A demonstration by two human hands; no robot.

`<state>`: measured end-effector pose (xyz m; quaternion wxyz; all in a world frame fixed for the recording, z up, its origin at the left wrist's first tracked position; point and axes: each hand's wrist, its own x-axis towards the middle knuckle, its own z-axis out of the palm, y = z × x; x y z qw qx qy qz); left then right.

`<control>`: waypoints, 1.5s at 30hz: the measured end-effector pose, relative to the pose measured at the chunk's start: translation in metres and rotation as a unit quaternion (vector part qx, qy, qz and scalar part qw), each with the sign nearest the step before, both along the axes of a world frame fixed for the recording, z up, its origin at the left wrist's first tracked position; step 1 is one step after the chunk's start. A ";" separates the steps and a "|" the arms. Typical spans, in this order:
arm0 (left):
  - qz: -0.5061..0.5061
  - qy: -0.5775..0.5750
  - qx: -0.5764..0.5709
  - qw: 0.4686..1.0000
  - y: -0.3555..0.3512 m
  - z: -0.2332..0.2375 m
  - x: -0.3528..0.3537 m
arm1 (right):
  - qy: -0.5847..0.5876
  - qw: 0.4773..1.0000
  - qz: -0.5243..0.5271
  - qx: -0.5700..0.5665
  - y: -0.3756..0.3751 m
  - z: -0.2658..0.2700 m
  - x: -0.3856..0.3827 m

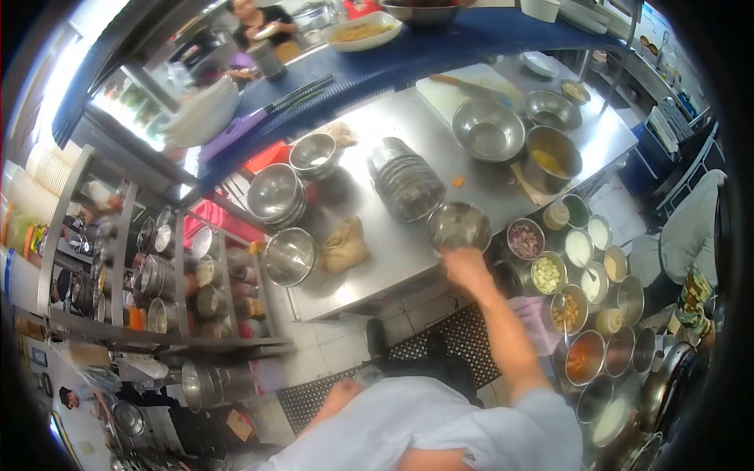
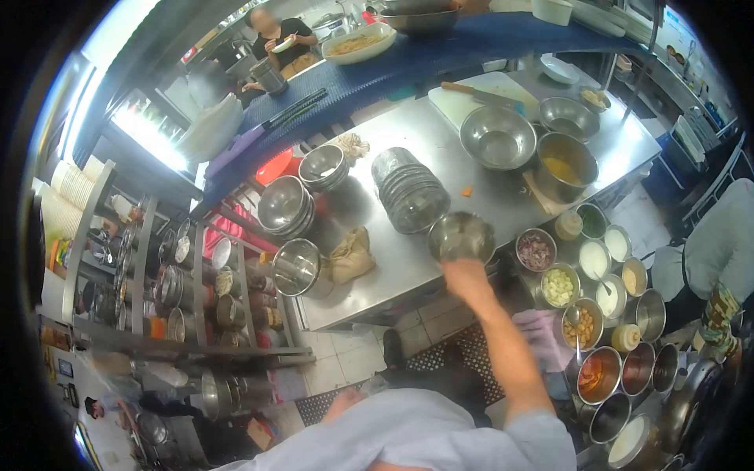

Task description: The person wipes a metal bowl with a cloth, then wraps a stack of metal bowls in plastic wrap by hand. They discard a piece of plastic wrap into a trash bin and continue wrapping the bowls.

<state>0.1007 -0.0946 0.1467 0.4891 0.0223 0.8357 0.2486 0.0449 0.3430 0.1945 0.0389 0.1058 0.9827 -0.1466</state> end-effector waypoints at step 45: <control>0.324 0.041 0.040 0.944 -0.126 -0.089 -0.010 | 0.036 0.985 0.028 0.166 0.034 -0.032 -0.279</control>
